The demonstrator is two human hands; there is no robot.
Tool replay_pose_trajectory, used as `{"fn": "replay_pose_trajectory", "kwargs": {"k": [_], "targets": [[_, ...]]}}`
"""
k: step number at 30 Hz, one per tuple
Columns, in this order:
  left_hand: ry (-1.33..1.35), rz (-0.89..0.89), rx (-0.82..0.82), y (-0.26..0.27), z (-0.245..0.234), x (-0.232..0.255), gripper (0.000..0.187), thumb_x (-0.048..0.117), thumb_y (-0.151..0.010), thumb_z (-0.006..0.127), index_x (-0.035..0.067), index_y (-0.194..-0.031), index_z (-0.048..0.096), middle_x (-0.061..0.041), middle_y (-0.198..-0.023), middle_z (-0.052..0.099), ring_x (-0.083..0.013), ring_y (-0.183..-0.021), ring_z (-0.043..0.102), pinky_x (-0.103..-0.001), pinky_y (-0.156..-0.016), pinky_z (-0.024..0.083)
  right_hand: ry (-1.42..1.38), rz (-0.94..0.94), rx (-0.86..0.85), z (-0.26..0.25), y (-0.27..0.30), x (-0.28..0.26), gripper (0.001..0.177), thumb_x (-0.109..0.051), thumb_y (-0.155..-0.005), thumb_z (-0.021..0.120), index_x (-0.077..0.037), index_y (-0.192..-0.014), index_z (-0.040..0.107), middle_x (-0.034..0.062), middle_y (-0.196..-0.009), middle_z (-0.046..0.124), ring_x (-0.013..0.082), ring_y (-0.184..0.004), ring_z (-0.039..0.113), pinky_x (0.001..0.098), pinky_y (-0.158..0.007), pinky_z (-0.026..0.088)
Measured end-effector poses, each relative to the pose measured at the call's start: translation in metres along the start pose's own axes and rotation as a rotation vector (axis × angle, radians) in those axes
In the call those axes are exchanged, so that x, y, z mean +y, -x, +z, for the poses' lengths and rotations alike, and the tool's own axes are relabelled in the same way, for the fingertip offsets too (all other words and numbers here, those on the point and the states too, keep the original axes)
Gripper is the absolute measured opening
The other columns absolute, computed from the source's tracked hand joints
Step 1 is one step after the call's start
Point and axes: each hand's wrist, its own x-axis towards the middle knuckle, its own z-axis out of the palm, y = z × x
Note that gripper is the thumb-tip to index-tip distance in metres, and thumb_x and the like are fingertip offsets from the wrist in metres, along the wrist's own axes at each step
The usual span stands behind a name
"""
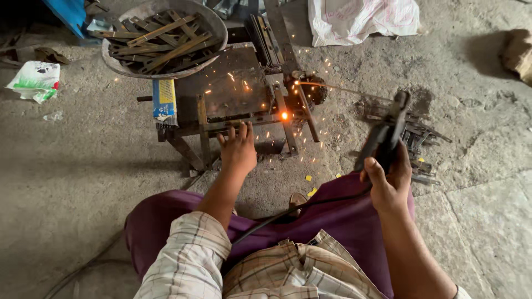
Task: The person sits on the floor and repeatedly welds metal frame pieces using a handheld welding torch. They pick up pieces from a metal bowl, position them on a jig, weld the joints, and place the finished pieces into a pile on the floor.
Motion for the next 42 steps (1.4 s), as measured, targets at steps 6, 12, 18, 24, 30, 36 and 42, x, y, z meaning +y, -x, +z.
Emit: {"fn": "replay_pose_trajectory", "kwargs": {"k": [6, 12, 18, 24, 30, 36, 42], "targets": [[0.071, -0.039, 0.005, 0.011, 0.011, 0.013, 0.080, 0.017, -0.086, 0.065, 0.000, -0.157, 0.033, -0.019, -0.162, 0.035, -0.0322, -0.076, 0.067, -0.056, -0.080, 0.053, 0.433, -0.132, -0.303, 0.064, 0.006, -0.041, 0.053, -0.012, -0.096, 0.066, 0.000, -0.145, 0.048, 0.0069, -0.087, 0.063, 0.0145, -0.069, 0.062, 0.0283, -0.060, 0.053], [0.062, -0.047, 0.200, 0.011, 0.023, 0.018, 0.068, 0.008, -0.092, 0.061, 0.004, -0.155, 0.036, -0.019, -0.159, 0.040, -0.0183, -0.051, 0.059, -0.035, -0.047, 0.052, 0.420, -0.329, -0.759, 0.157, 0.045, -0.071, 0.051, -0.006, -0.094, 0.073, -0.011, -0.143, 0.059, 0.0160, -0.102, 0.068, 0.0179, -0.068, 0.070, 0.0295, -0.054, 0.059], [0.233, 0.019, 0.266, 0.014, 0.024, 0.017, 0.062, 0.001, -0.098, 0.055, -0.001, -0.157, 0.038, -0.027, -0.158, 0.041, -0.0144, -0.048, 0.054, -0.028, -0.042, 0.048, 0.380, -0.322, -0.902, 0.212, 0.054, -0.078, 0.054, -0.004, -0.098, 0.069, -0.010, -0.149, 0.054, 0.0159, -0.106, 0.066, 0.0203, -0.070, 0.071, 0.0320, -0.058, 0.061], [0.278, 0.040, 0.282, 0.014, 0.024, 0.019, 0.067, 0.001, -0.089, 0.058, -0.004, -0.154, 0.039, -0.024, -0.156, 0.044, -0.0195, -0.051, 0.058, -0.032, -0.039, 0.051, 0.451, -0.296, -0.885, 0.239, 0.048, -0.075, 0.054, -0.004, -0.100, 0.067, -0.011, -0.151, 0.052, 0.0130, -0.105, 0.067, 0.0179, -0.075, 0.073, 0.0294, -0.063, 0.064], [0.232, 0.029, 0.254, 0.012, 0.022, 0.022, 0.076, 0.010, -0.083, 0.063, -0.003, -0.154, 0.037, -0.021, -0.157, 0.043, -0.0251, -0.059, 0.063, -0.037, -0.045, 0.055, 0.409, -0.290, -0.884, 0.253, 0.045, -0.072, 0.053, -0.003, -0.103, 0.063, -0.010, -0.153, 0.047, 0.0123, -0.108, 0.066, 0.0159, -0.083, 0.075, 0.0258, -0.070, 0.067], [0.226, 0.020, 0.139, 0.011, 0.017, 0.023, 0.079, 0.013, -0.084, 0.064, -0.004, -0.155, 0.033, -0.020, -0.160, 0.037, -0.0252, -0.065, 0.066, -0.038, -0.046, 0.056, 0.516, -0.286, -0.854, 0.260, 0.046, -0.070, 0.050, -0.007, -0.099, 0.070, -0.010, -0.147, 0.056, 0.0123, -0.100, 0.067, 0.0171, -0.074, 0.071, 0.0292, -0.062, 0.063], [0.258, 0.023, 0.131, 0.009, 0.027, 0.025, 0.079, 0.013, -0.087, 0.063, -0.003, -0.158, 0.031, -0.021, -0.164, 0.031, -0.0249, -0.071, 0.067, -0.036, -0.050, 0.056, 0.526, -0.329, -0.854, 0.261, 0.047, -0.072, 0.050, -0.006, -0.096, 0.071, -0.007, -0.145, 0.058, 0.0127, -0.099, 0.066, 0.0207, -0.077, 0.071, 0.0322, -0.064, 0.061]]}}
